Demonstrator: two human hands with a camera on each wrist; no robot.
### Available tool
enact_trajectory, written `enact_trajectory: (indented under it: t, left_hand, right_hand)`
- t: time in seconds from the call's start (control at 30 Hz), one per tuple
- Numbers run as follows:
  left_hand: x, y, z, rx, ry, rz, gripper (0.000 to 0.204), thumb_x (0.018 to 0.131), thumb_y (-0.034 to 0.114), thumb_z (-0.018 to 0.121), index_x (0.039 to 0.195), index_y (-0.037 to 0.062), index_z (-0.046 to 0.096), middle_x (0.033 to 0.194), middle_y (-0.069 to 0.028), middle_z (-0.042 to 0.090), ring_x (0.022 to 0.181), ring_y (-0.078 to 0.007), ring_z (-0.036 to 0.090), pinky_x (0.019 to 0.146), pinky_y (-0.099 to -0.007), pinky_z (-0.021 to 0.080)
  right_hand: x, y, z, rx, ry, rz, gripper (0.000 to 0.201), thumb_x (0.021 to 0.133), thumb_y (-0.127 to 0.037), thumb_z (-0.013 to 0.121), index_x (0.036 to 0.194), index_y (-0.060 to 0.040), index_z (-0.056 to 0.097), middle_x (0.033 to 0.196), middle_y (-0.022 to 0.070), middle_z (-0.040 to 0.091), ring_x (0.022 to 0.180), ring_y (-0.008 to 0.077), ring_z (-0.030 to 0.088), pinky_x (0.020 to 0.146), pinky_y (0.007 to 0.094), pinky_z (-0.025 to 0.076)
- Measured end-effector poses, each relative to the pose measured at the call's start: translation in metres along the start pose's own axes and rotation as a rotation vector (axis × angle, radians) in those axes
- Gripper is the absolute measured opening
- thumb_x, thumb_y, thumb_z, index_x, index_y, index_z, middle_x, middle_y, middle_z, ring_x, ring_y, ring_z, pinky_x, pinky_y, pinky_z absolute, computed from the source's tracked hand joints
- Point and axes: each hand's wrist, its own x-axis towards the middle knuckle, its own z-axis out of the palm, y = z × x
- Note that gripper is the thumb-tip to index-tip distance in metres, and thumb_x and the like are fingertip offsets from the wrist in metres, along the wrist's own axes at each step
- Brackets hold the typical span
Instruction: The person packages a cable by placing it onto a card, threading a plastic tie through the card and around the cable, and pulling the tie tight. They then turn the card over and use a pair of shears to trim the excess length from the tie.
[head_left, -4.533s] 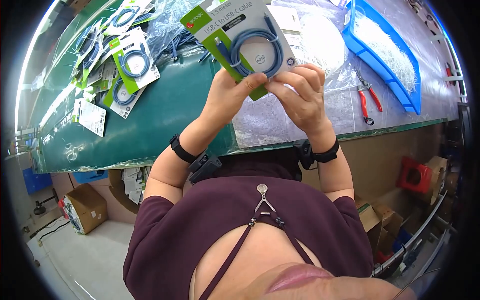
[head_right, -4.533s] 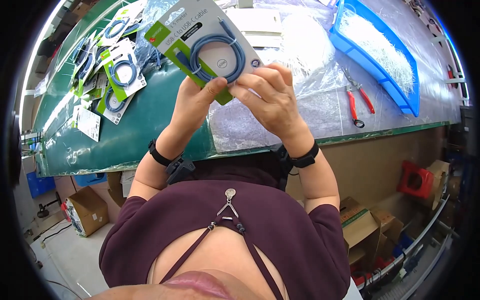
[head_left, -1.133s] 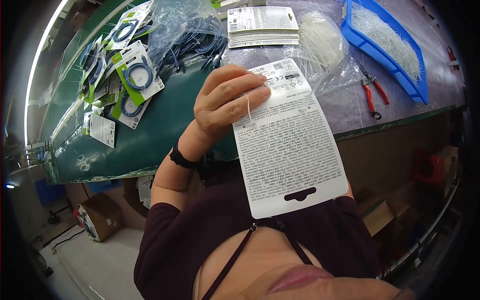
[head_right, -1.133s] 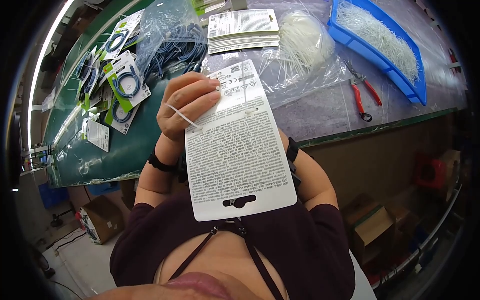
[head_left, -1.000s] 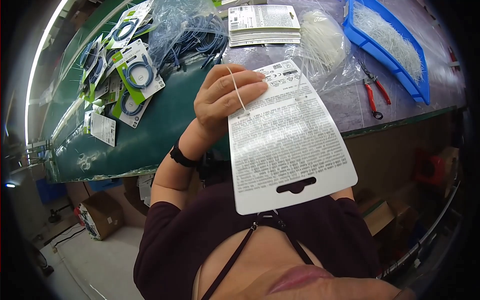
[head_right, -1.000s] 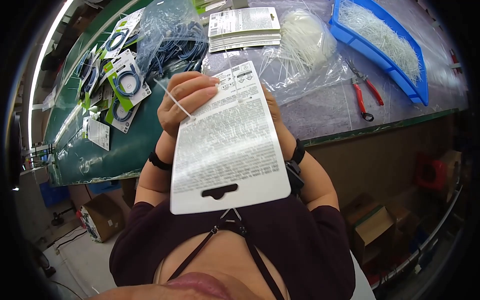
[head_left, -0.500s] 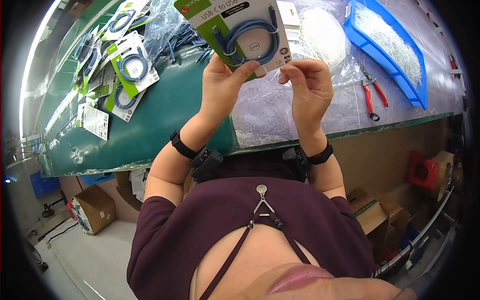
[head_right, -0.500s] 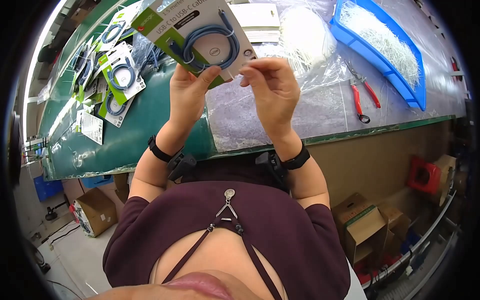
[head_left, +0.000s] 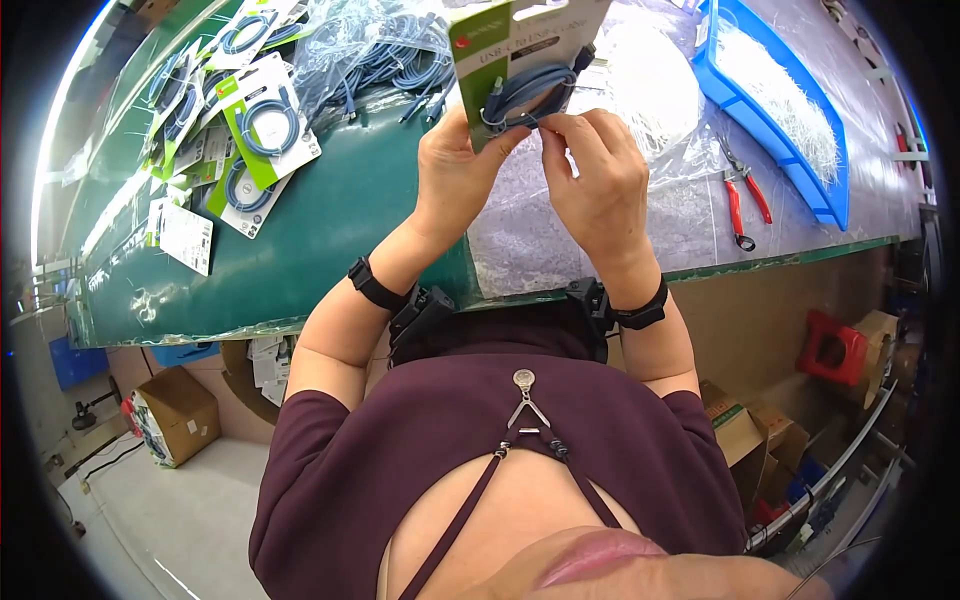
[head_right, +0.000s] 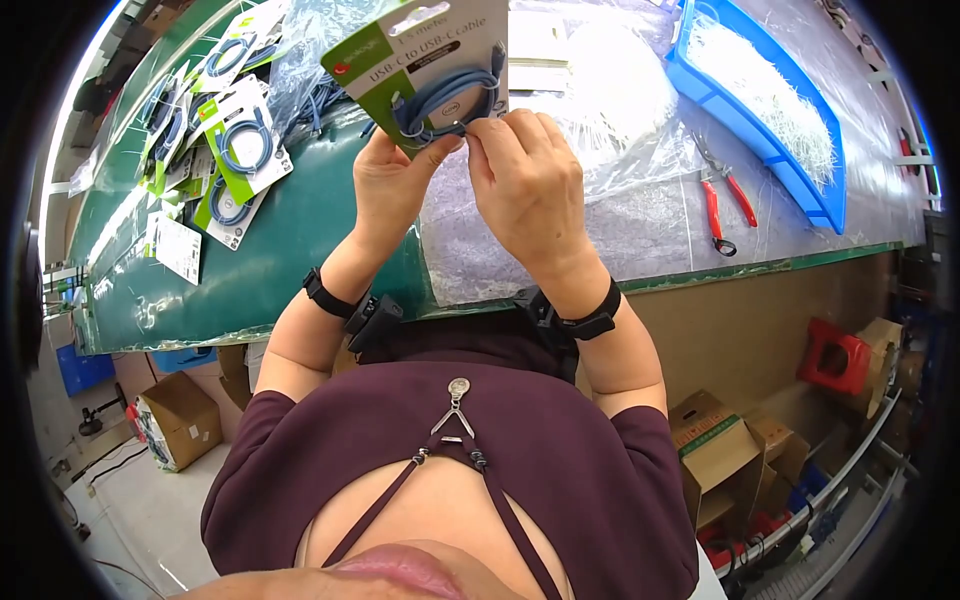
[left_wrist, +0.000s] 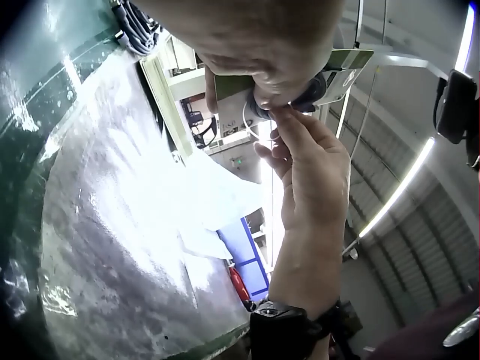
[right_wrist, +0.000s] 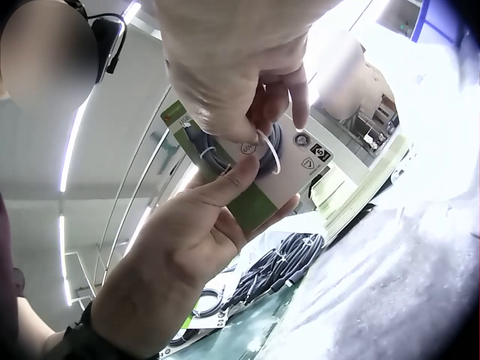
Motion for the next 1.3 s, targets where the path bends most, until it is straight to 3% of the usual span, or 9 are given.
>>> enact_trajectory:
  t: [0.27,0.8,0.97,1.07,1.17,1.2,1.3]
  left_hand:
    - [0.001,-0.007,-0.003,0.207,-0.002,0.099,0.035,0.074,0.0,0.074,0.107,0.0038,0.062,0.096,-0.01,0.066,0.084,-0.0182,0.063,0.075,-0.0286,0.049]
    - [0.0,-0.003,-0.002,0.383,-0.028,0.261,0.032,0.071,-0.001,0.074,0.101,0.0033,0.063,0.092,-0.0124,0.065,0.082,-0.0268,0.063,0.072,-0.0316,0.049]
    - [-0.002,0.0,-0.001,0.429,-0.05,0.284,0.028,0.075,-0.001,0.073,0.101,0.0025,0.062,0.093,-0.0097,0.066,0.084,-0.0217,0.064,0.073,-0.0303,0.05]
    - [-0.006,0.0,0.002,-0.123,-0.045,-0.145,0.028,0.079,0.0,0.071,0.105,0.0025,0.06,0.096,-0.0062,0.066,0.089,-0.0164,0.063,0.077,-0.0286,0.052]
    - [-0.004,0.003,0.003,-0.26,-0.049,-0.187,0.031,0.082,0.001,0.069,0.11,0.003,0.056,0.099,-0.0048,0.065,0.093,-0.0145,0.062,0.08,-0.0279,0.053]
    - [-0.003,0.004,0.004,-0.33,-0.05,-0.207,0.033,0.083,0.002,0.068,0.113,0.0032,0.055,0.101,-0.0041,0.064,0.095,-0.0136,0.061,0.081,-0.0275,0.053]
    - [-0.002,0.0,0.0,-0.371,-0.123,-0.339,0.035,0.085,-0.001,0.063,0.117,0.0033,0.05,0.106,-0.0052,0.062,0.097,-0.0155,0.061,0.083,-0.0303,0.054]
  right_hand:
    - [0.002,0.0,0.0,-0.015,-0.042,-0.004,0.012,0.072,0.003,0.067,0.082,-0.002,0.065,0.074,0.0091,0.058,0.07,0.0265,0.058,0.063,0.0356,0.047]
    - [-0.002,0.0,-0.003,0.002,-0.067,0.036,0.012,0.072,0.002,0.066,0.083,-0.0017,0.065,0.075,0.0099,0.06,0.071,0.0274,0.059,0.063,0.0363,0.048]
    - [-0.003,-0.001,-0.005,0.041,-0.077,0.072,0.014,0.073,0.003,0.065,0.085,-0.0019,0.065,0.075,0.0096,0.059,0.071,0.0261,0.06,0.063,0.035,0.049]
    - [-0.003,-0.001,-0.007,0.085,-0.091,0.135,0.014,0.074,0.004,0.065,0.087,-0.0021,0.065,0.075,0.009,0.059,0.07,0.0252,0.06,0.063,0.0342,0.049]
    - [-0.001,0.001,-0.002,0.442,0.085,0.375,0.011,0.078,0.003,0.065,0.087,-0.002,0.064,0.076,0.008,0.06,0.072,0.0246,0.059,0.064,0.0327,0.048]
    - [-0.001,0.003,0.0,0.443,0.084,0.376,0.011,0.078,0.003,0.065,0.087,-0.002,0.064,0.076,0.008,0.06,0.072,0.0246,0.059,0.064,0.0327,0.048]
    - [-0.006,0.014,0.012,0.218,0.113,-0.152,0.01,0.08,0.001,0.064,0.089,-0.0029,0.063,0.078,0.0078,0.061,0.073,0.0255,0.057,0.065,0.0331,0.047]
